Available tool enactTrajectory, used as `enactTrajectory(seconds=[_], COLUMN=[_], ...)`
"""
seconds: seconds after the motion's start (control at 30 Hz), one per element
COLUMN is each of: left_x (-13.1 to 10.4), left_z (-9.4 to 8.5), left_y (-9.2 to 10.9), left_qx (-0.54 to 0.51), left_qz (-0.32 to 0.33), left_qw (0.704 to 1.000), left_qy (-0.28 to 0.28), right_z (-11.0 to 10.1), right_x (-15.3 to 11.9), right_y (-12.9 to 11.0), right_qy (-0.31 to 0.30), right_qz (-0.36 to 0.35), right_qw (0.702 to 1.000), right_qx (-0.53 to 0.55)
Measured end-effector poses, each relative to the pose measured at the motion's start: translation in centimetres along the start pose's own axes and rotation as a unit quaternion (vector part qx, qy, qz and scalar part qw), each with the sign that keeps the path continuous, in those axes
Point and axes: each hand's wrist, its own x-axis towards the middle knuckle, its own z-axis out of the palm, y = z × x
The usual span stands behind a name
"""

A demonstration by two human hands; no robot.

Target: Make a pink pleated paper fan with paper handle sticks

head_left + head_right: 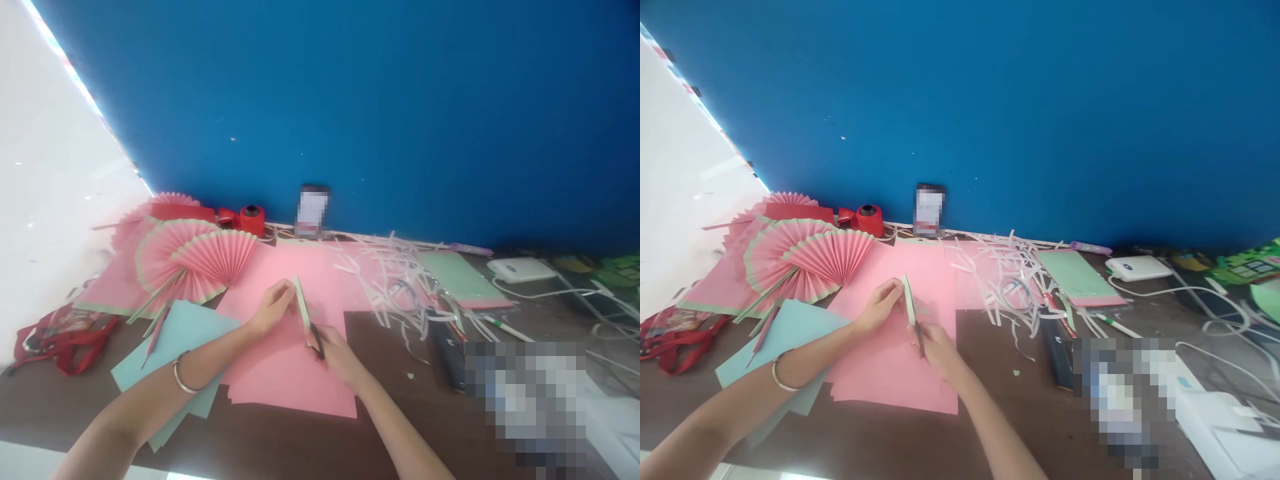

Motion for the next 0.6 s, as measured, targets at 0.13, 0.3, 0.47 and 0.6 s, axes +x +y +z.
enactTrajectory(seconds=[0.13,0.3,0.47,0.6], left_x=[-0.04,-0.09,-0.14,-0.18], left_z=[-0.01,-0.15,-0.11,0.09], left_y=[0.28,0.22,0.15,0.39], left_qx=[0.007,0.022,0.003,-0.005], left_qz=[-0.001,0.002,-0.003,-0.006], left_qw=[1.0,1.0,1.0,1.0], left_qy=[0.003,0.002,0.002,0.005], right_z=[0.11,0.08,0.05,-0.06], right_x=[0.01,0.02,0.07,0.09], right_y=[0.02,0.12,0.27,0.34], right_qy=[0.001,0.009,0.003,-0.005], right_qz=[-0.003,-0.002,-0.004,-0.012], right_qw=[1.0,1.0,1.0,1.0], right_qx=[0.004,-0.002,-0.009,-0.008])
